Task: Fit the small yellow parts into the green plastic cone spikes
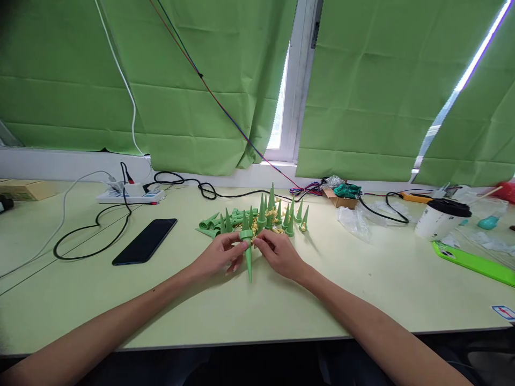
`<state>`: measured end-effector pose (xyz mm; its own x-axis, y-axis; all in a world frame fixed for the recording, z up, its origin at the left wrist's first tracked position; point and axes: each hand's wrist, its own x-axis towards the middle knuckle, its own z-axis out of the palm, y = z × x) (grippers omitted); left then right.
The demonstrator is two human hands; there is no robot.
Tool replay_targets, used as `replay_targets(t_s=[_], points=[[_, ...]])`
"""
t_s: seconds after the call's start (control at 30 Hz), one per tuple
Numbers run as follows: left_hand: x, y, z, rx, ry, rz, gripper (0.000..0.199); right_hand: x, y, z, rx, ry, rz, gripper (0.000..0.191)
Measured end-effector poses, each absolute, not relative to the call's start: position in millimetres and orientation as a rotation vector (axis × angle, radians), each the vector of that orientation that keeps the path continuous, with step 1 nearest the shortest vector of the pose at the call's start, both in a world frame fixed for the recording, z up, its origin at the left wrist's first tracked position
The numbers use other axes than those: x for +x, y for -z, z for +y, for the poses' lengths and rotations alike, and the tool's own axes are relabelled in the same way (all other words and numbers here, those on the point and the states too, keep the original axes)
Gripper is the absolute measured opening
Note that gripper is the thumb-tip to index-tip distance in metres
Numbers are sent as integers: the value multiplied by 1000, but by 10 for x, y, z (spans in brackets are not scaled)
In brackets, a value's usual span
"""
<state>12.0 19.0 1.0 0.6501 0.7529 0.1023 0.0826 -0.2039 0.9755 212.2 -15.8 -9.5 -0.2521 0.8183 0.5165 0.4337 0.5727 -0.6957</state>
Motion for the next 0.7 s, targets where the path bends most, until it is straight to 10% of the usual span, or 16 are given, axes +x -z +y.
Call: replay_targets(t_s=[0.7], points=[[131,12,123,2100,-996,704,21,2108,74,-185,-991,-544,-1955,45]])
